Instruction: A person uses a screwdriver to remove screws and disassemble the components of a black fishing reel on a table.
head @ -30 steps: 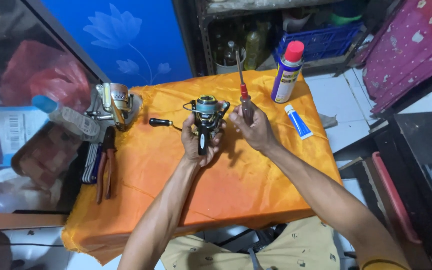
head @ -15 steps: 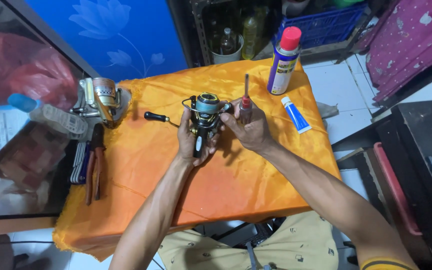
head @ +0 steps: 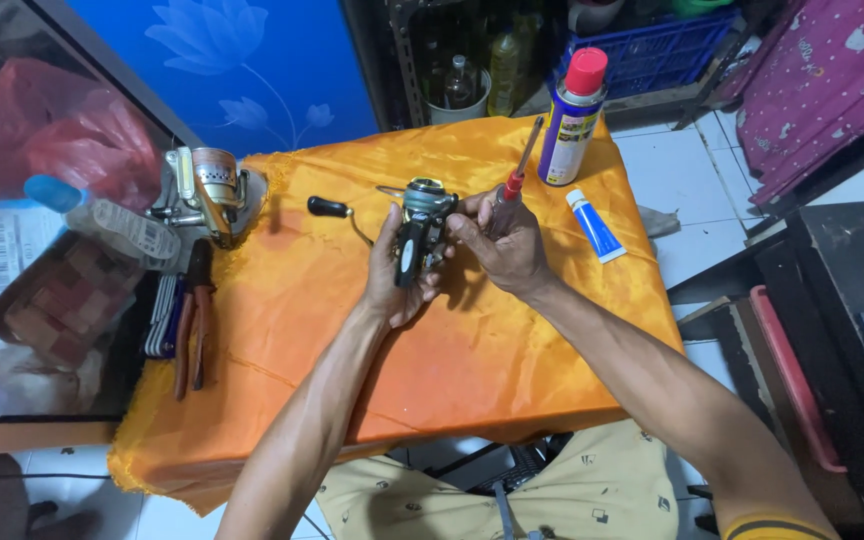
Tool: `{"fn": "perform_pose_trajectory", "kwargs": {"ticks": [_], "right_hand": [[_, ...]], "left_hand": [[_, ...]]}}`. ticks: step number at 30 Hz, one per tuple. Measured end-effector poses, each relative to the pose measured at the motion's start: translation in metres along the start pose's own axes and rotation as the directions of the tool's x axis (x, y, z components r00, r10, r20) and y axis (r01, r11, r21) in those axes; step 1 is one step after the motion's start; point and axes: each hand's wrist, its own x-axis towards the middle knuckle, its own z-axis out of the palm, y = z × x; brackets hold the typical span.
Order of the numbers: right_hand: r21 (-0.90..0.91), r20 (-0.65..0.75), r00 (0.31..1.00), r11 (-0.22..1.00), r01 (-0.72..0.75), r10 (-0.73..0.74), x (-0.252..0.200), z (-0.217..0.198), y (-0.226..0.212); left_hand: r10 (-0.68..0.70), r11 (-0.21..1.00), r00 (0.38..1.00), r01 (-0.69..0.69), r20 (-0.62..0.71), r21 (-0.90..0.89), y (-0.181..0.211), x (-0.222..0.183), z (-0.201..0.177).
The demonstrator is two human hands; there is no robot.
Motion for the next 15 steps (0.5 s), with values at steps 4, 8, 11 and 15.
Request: {"fn": "perform_pose_trajectory", "kwargs": {"ticks": [4,8,11,15], "right_hand": [[-0.006,0.018,1.000,1.000,0.001,-0.001,-0.002,-0.007,0.005],[-0.039,0.001,1.000,0.999,0.016,-0.016,0.004,0.007,-0.009],[-0.078,-0.003,1.000,0.997,0.020,-0.021,0.002,-0.002,0.004],[-0.149,0.014,0.999,0.988,0.033,-0.031,0.001,-0.010,0.010]], "left_hand": [[0.007,0.999,1.000,-0.007,-0.009,0.042,-0.003,0.001,-0.001],[0.043,0.997,0.999,-0.042,-0.025,0.057,-0.007,0.007,-0.006],[0.100,0.995,0.994,-0.099,-0.046,0.023,-0.012,0.015,-0.018],[0.159,0.987,0.982,-0.160,-0.101,0.000,-0.005,0.007,-0.008]]}}
